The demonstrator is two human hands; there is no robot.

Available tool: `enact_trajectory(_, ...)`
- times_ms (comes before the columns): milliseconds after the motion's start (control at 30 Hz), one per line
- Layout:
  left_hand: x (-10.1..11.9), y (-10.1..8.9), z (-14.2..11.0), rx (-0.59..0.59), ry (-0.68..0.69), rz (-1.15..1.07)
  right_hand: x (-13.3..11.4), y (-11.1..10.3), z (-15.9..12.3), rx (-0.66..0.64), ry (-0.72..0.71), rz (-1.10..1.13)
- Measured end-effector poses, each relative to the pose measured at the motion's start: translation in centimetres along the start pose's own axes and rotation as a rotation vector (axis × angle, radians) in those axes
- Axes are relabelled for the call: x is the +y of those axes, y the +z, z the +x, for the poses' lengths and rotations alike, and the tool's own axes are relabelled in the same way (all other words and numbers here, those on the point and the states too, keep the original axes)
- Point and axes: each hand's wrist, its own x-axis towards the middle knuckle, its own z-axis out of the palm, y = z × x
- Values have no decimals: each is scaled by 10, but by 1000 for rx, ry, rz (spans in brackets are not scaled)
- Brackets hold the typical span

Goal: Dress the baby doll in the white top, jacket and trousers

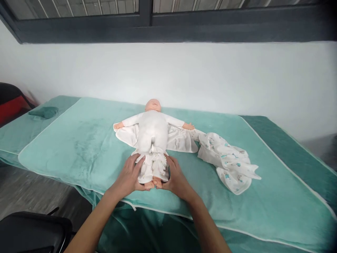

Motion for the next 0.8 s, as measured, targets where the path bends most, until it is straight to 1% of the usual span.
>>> enact_trajectory(67, 0, -3, 3, -6, -19, -2, -3, 0, -1, 31, -25, 17)
enact_trajectory(133, 2, -9, 6, -30, -45, -29, -5, -2, -2, 45, -20, 55)
enact_trajectory(300, 15, -30, 9, -119, -96, -150, -12, -10, -4, 49, 95, 179)
enact_trajectory(433, 28, -41, 6, -152, -245, -231, -28, -15, -5, -17, 161, 241)
enact_trajectory(500, 36, -47, 4, -162, -327, -350, -40, -20, -6, -34, 191, 236)
enact_trajectory(533, 40, -51, 3, -172, -359, -433, -48, -23, -6, -63, 197, 237)
enact_trajectory(600, 49, -63, 1, -197, -392, -622, -64, -31, -6, -120, 196, 249)
enact_trajectory(633, 54, -71, 0, -215, -390, -705, -73, -36, -6, -126, 190, 249)
enact_trajectory(700, 62, -89, -1, -279, -379, -816, -91, -47, -4, -69, 172, 218)
enact_trajectory(767, 68, -109, 0, -377, -361, -844, -108, -59, 0, 24, 144, 162)
enact_trajectory(800, 69, -118, 2, -435, -343, -840, -115, -64, 2, 44, 124, 144)
